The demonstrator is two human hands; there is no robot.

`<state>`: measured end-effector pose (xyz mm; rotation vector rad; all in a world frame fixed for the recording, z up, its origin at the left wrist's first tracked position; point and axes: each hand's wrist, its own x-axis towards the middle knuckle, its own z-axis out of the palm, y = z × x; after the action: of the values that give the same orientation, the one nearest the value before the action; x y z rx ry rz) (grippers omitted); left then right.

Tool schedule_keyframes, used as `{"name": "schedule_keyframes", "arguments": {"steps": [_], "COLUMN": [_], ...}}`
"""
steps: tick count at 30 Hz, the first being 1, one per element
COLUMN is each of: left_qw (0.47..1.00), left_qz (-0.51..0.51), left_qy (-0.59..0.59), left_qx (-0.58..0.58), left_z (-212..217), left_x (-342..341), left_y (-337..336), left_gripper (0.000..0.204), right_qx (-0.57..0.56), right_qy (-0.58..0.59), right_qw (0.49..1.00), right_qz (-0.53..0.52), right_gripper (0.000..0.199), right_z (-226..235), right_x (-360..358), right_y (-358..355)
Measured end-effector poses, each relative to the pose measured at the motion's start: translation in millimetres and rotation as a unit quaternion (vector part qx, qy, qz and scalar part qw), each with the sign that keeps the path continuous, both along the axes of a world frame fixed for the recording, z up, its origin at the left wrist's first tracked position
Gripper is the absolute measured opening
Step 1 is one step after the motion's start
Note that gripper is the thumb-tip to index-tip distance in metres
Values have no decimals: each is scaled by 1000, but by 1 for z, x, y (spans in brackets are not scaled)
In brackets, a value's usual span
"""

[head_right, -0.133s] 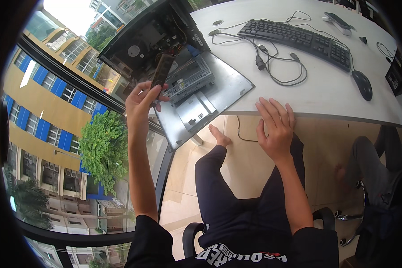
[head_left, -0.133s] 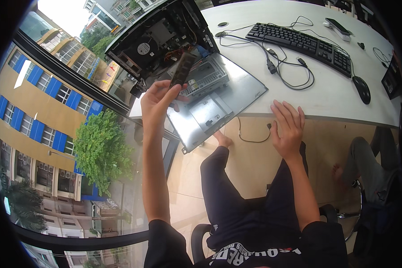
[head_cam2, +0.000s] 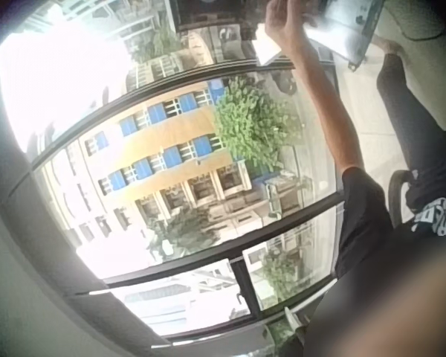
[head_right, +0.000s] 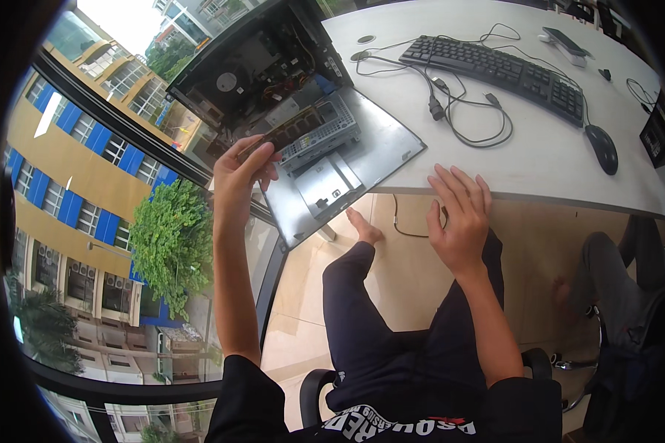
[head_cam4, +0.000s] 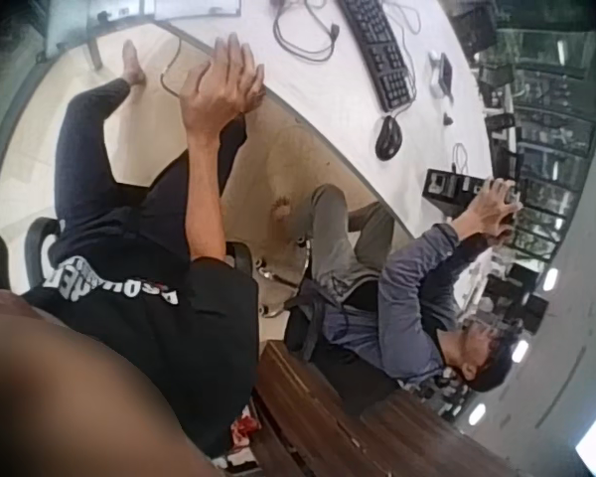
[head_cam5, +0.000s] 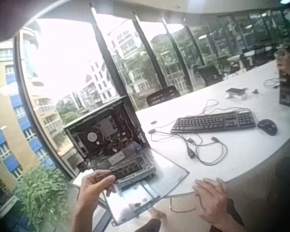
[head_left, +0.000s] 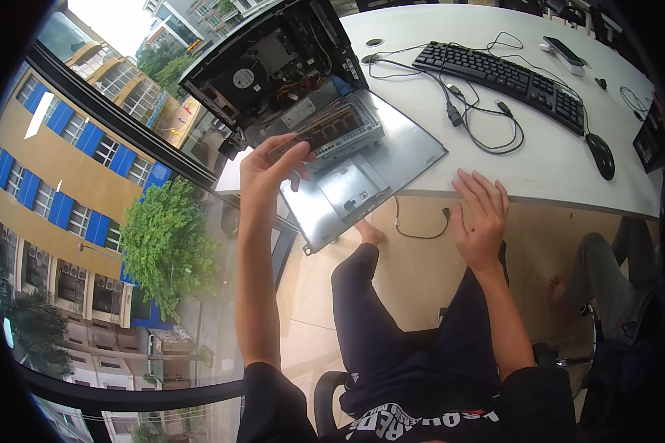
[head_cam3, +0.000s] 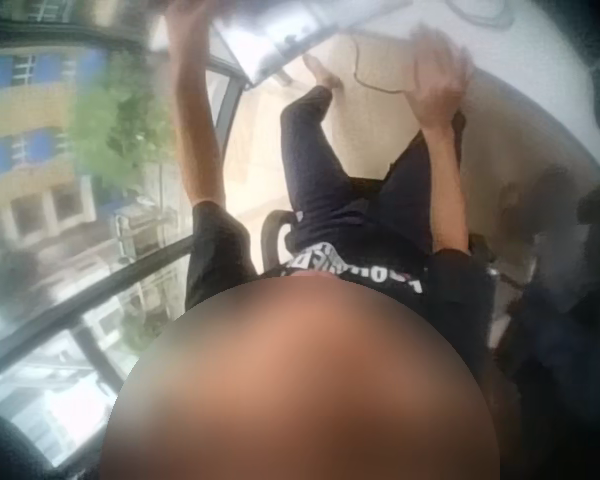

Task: The recorder disassembles a desktop computer tower to remove components like the optical drive and RAM.

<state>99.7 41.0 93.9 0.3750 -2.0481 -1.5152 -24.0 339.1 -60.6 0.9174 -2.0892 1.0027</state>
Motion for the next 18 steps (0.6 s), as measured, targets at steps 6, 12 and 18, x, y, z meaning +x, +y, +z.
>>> {"name": "schedule_keyframes", "arguments": {"steps": [6, 12, 18], "left_qw": [993, 952, 991], "left_qz": [-40, -65, -51], "left_qy": [-5, 98, 77], "left_qx": [107, 282, 97], "left_z": [-10, -5, -20], "left_x": [7, 4, 7], "left_y": [-5, 12, 7], "left_gripper": [30, 28, 30], "right_qx": [-2, -7, -10], "right_qy": [22, 33, 31], "right_qw": [1000, 999, 999], "right_qz": [2, -10, -8], "right_gripper": [41, 42, 42], "right_z": [-6, -10, -10], "right_x": [-3, -3, -3], "right_y": [-1, -4, -5]}}
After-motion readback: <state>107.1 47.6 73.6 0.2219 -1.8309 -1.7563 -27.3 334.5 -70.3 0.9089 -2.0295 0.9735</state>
